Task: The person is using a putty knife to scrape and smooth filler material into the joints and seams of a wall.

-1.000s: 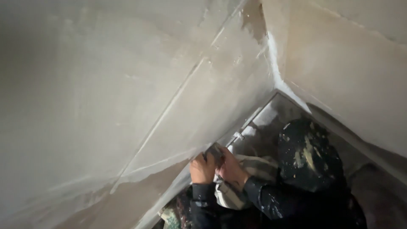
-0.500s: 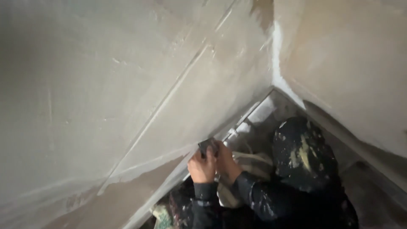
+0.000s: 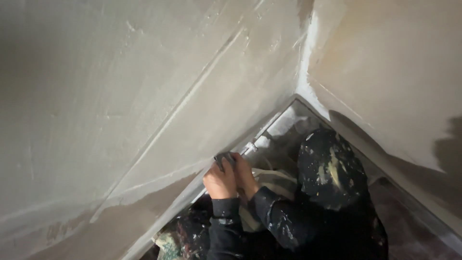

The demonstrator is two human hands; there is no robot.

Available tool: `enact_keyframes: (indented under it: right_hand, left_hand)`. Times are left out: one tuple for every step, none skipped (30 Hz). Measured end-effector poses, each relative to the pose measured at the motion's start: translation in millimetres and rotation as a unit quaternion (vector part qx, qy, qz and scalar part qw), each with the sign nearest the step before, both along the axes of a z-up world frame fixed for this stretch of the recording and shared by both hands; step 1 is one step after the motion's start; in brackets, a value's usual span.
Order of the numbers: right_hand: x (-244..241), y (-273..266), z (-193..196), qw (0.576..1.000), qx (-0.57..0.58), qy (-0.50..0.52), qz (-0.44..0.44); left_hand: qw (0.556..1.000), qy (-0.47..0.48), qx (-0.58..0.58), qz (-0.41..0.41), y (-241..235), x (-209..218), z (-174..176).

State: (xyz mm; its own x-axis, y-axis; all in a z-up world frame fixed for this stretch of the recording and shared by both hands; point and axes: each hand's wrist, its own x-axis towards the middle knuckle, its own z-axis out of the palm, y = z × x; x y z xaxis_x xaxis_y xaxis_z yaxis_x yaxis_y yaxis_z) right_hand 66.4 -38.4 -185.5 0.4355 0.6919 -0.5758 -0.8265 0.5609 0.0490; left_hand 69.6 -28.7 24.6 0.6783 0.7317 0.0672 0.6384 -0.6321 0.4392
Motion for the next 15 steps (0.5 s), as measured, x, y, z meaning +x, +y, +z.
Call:
enact_keyframes:
  right_hand:
    - [2.2, -0.1, 0.4, 0.999, -0.032, -0.020, 0.006]
    - [2.6, -1.4, 1.0, 0.997, -0.064, -0.039, 0.012]
    - [1.9, -5.5, 4.3, 0.997, -0.063, -0.039, 0.011]
    - [3.6, -9.0, 7.0, 0.988, -0.104, -0.108, 0.023]
    - [5.5, -12.4, 9.5, 0.973, -0.145, -0.176, 0.034]
    - [11.1, -13.7, 17.6, 0.973, -0.145, -0.176, 0.032]
    - [16.6, -14.7, 25.1, 0.945, -0.200, -0.253, 0.045]
    - [14.0, -19.4, 32.6, 0.909, -0.255, -0.323, 0.062]
    - [8.3, -18.3, 18.7, 0.910, -0.256, -0.318, 0.065]
    - [0.8, -15.9, 6.2, 0.931, -0.220, -0.286, 0.052]
    - [-7.5, -13.8, -5.0, 0.949, -0.184, -0.253, 0.038]
    - [-7.0, -14.4, 2.1, 0.949, -0.182, -0.255, 0.036]
    - [-6.5, -15.5, 10.2, 0.974, -0.121, -0.193, 0.001]
    - [-1.2, -14.6, 17.5, 0.989, -0.058, -0.132, -0.033]
    - [13.3, -17.7, 38.5, 0.988, -0.053, -0.138, -0.035]
  left_hand:
    - [1.000, -0.005, 0.003, 0.003, 0.1, 1.6, -3.9]
    - [1.000, -0.009, 0.006, 0.006, -0.7, 2.0, -7.8]
    - [1.000, -0.009, 0.007, 0.005, -0.4, -1.0, -15.4]
    - [1.000, -0.009, 0.009, 0.002, 0.6, -2.1, -23.7]
    - [1.000, -0.009, 0.012, -0.002, 1.6, -2.9, -32.2]
    - [1.000, -0.009, 0.012, -0.004, 2.8, -0.1, -33.3]
    - [1.000, -0.014, 0.010, -0.008, 4.4, 2.6, -35.0]
    - [1.000, -0.012, 0.005, -0.007, 2.8, -1.4, -36.7]
    - [1.000, -0.007, 0.003, -0.006, 0.1, -1.5, -33.6]
    - [1.000, -0.012, -0.005, -0.001, -1.8, -3.1, -29.0]
    - [1.000, -0.018, -0.012, 0.005, -4.0, -5.0, -23.3]
    - [1.000, -0.020, -0.009, 0.004, -4.1, -6.8, -17.6]
    - [0.999, -0.028, -0.025, 0.012, -4.5, -8.4, -11.0]
    - [0.998, -0.038, -0.040, 0.020, -3.6, -6.5, -5.1]
    - [0.998, -0.044, -0.036, 0.019, 4.0, -2.2, -10.8]
